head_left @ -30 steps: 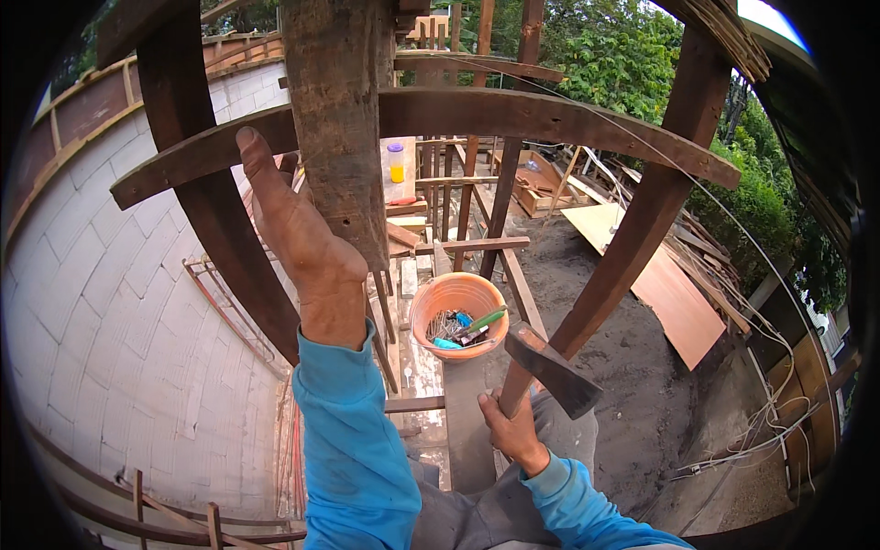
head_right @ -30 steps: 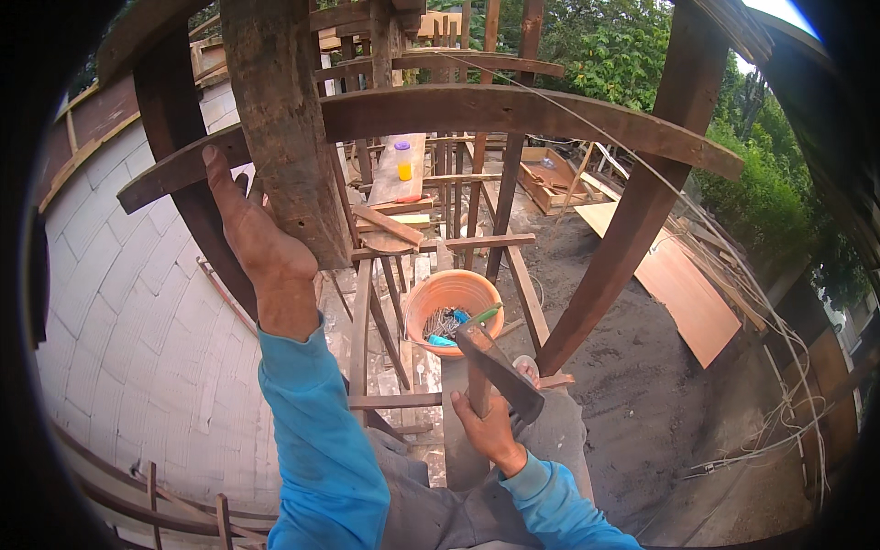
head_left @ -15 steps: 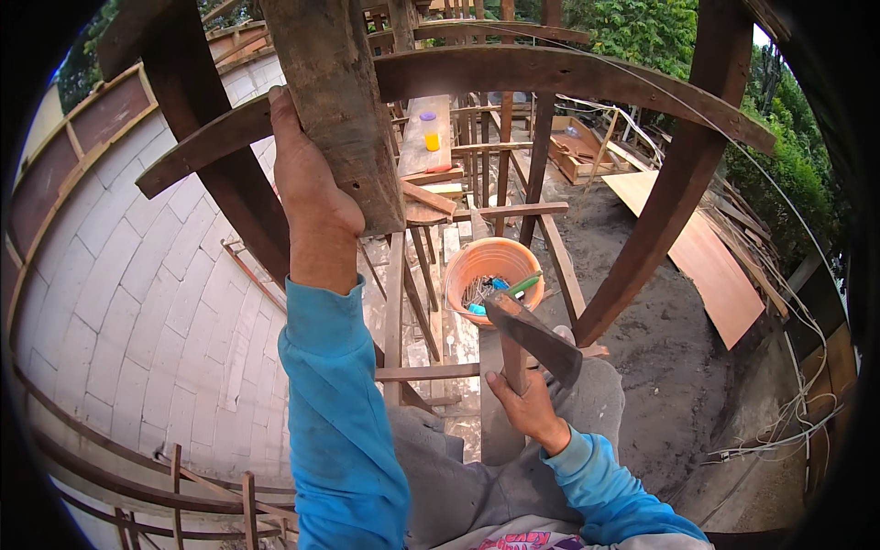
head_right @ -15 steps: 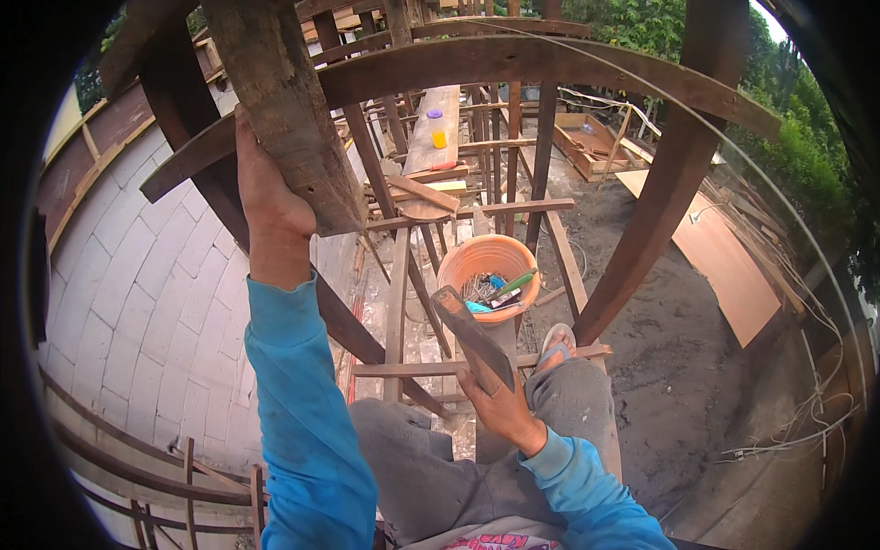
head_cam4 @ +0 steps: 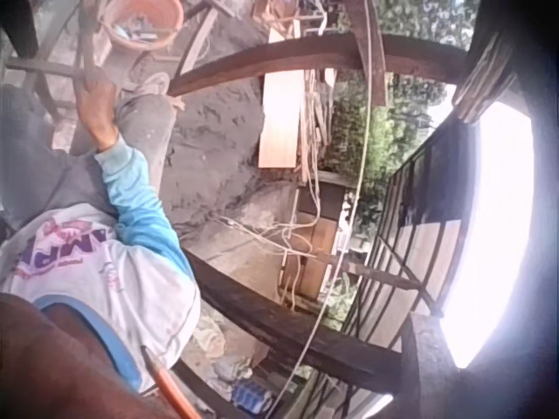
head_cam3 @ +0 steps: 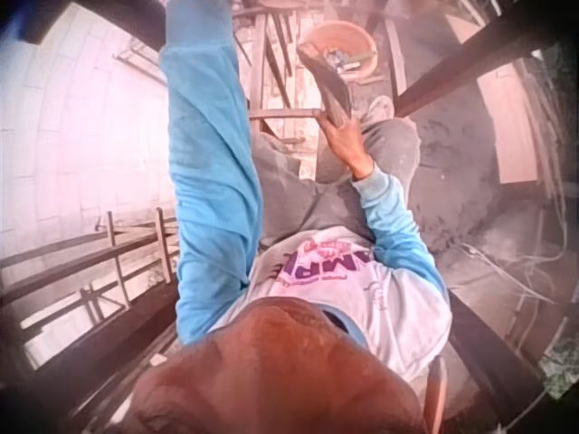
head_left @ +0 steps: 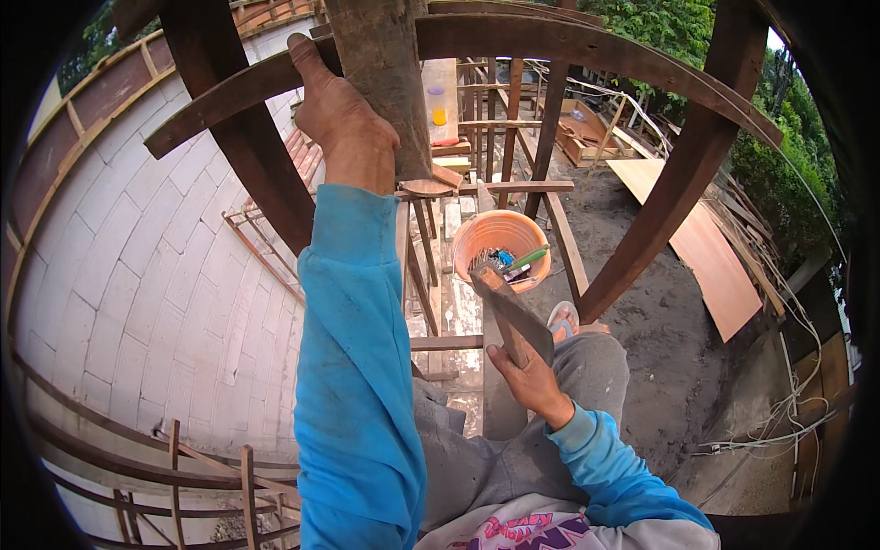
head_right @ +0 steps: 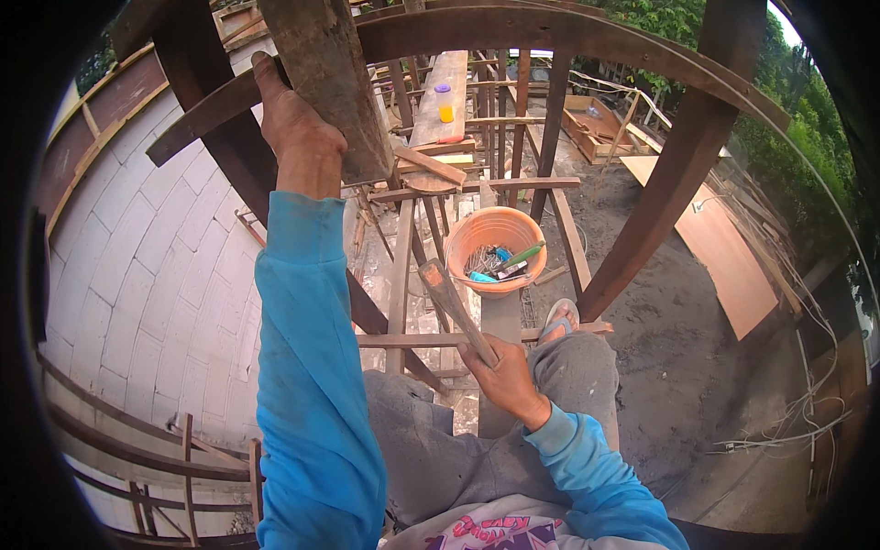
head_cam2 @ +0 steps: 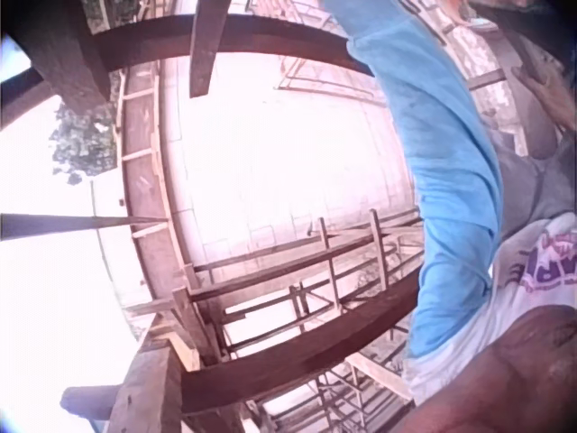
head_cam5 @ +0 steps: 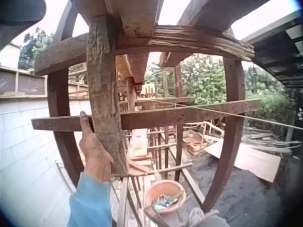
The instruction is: The person secures wooden beams to a structure using nails and an axe. The person picks up nails from a bucket, positions a beam, and hammers the nails into the wood using the side and head of the axe.
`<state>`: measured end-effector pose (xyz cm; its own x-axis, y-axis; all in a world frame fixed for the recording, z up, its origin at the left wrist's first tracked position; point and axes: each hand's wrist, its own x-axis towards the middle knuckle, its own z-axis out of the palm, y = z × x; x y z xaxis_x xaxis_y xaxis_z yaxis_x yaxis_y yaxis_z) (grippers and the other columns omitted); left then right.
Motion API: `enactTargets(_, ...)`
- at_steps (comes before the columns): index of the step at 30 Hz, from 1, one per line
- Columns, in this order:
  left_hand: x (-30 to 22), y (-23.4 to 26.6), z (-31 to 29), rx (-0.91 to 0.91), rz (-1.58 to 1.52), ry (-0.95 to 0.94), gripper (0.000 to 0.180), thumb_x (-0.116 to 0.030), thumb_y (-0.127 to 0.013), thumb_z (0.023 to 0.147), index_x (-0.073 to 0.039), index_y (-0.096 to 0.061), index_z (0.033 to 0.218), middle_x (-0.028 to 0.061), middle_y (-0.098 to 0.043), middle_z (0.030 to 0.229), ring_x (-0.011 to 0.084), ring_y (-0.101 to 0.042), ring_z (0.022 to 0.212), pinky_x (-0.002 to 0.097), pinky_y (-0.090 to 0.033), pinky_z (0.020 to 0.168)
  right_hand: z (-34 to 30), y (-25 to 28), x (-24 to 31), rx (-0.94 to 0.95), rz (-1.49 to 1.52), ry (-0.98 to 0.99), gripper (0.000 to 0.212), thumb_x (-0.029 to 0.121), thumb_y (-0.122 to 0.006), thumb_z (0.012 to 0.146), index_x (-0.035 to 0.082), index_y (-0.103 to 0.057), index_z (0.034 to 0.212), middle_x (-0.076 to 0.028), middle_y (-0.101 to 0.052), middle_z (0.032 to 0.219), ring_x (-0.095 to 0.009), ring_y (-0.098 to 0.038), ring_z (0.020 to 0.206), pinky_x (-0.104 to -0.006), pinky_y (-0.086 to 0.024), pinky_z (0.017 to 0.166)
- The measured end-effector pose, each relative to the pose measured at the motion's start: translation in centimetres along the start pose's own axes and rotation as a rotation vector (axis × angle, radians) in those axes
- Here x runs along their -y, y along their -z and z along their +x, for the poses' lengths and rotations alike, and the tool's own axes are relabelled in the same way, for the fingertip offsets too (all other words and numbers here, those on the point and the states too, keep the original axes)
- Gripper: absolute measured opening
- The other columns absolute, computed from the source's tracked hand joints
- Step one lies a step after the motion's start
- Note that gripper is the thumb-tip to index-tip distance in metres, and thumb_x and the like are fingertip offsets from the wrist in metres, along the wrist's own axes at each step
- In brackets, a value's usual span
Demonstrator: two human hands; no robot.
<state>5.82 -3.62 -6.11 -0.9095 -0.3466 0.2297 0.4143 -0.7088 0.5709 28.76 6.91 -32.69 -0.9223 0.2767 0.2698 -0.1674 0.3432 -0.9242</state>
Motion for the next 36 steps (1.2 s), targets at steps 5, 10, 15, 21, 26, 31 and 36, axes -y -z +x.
enactTargets(5, -0.2, 0.1, -0.5, 0.099, -0.018, 0.061, 0.092, -0.064, -0.066, 0.082, 0.011, -0.042, 0.129, 0.0140, -0.059, 0.120, 0.0266, -0.060, 0.108, 0.0421, -0.050, 0.093, 0.1, 0.6, 0.1, -0.003, 0.017, -0.063, 0.025, 0.021, -0.065, 0.093, -0.003, -0.064, 0.087, -0.003, -0.055, 0.062, -0.008, -0.046, 0.060, -0.0305, -0.041, 0.053)
enactTargets(10, -4.6, 2.6, -1.5, 0.616, -0.055, 0.094, 0.042, -0.043, -0.051, 0.096, -0.006, -0.065, 0.110, 0.0114, -0.069, 0.106, 0.0290, -0.067, 0.093, 0.0403, -0.052, 0.083, 0.4, 1.2, 0.5, -0.051, 0.138, -0.067, 0.034, 0.021, -0.063, 0.095, 0.006, -0.050, 0.067, 0.004, -0.041, 0.057, -0.007, -0.036, 0.053, -0.0277, -0.029, 0.049)
enactTargets(15, 1.5, 6.3, 1.9, 0.481, 0.299, -0.067, 0.054, -0.044, -0.040, 0.100, -0.002, -0.045, 0.135, 0.0148, -0.056, 0.131, 0.0311, -0.055, 0.119, 0.0479, -0.044, 0.101, 0.4, 4.1, -1.2, -0.089, 0.275, -0.348, 0.030, 0.026, -0.062, 0.097, 0.007, -0.053, 0.076, 0.005, -0.045, 0.060, -0.005, -0.040, 0.055, -0.0234, -0.034, 0.050)
enactTargets(21, 13.3, 13.7, 0.6, 0.248, 0.391, 0.184, 0.038, -0.033, -0.052, 0.098, -0.003, -0.056, 0.121, 0.0095, -0.064, 0.109, 0.0200, -0.060, 0.093, 0.0349, -0.049, 0.082, 1.5, 5.7, -0.1, -0.005, 0.829, -0.631, 0.032, 0.024, -0.059, 0.098, 0.012, -0.043, 0.072, 0.004, -0.039, 0.054, -0.006, -0.036, 0.041, -0.0244, -0.031, 0.039)
enactTargets(26, 25.6, 20.5, -1.7, 0.535, 0.857, 0.514, 0.019, -0.020, -0.069, 0.087, -0.003, -0.067, 0.097, 0.0046, -0.067, 0.079, 0.0099, -0.060, 0.066, 0.0234, -0.047, 0.058, 2.2, 8.8, -0.6, 0.090, 1.339, -0.800, 0.034, 0.027, -0.049, 0.101, 0.014, -0.039, 0.072, 0.005, -0.031, 0.051, -0.005, -0.032, 0.039, -0.0241, -0.032, 0.037)
enactTargets(31, 33.2, 25.0, -3.0, 0.858, 1.394, 0.332, 0.017, -0.017, -0.069, 0.081, -0.005, -0.072, 0.094, 0.0096, -0.073, 0.086, 0.0207, -0.069, 0.078, 0.0340, -0.052, 0.070, 2.4, 10.5, -2.4, -0.002, 1.715, -0.830, 0.032, 0.029, -0.039, 0.103, 0.014, -0.040, 0.074, 0.006, -0.032, 0.051, -0.005, -0.030, 0.038, -0.0254, -0.033, 0.036)
enactTargets(36, 36.4, 23.9, -3.3, 1.014, 1.721, 0.110, 0.016, -0.018, -0.065, 0.082, -0.013, -0.076, 0.093, 0.0104, -0.072, 0.088, 0.0301, -0.069, 0.082, 0.0411, -0.053, 0.077, 2.3, 11.4, -3.0, -0.272, 1.816, -0.726, 0.032, 0.031, -0.034, 0.104, 0.015, -0.039, 0.077, 0.005, -0.033, 0.052, -0.006, -0.031, 0.038, -0.0262, -0.035, 0.037)
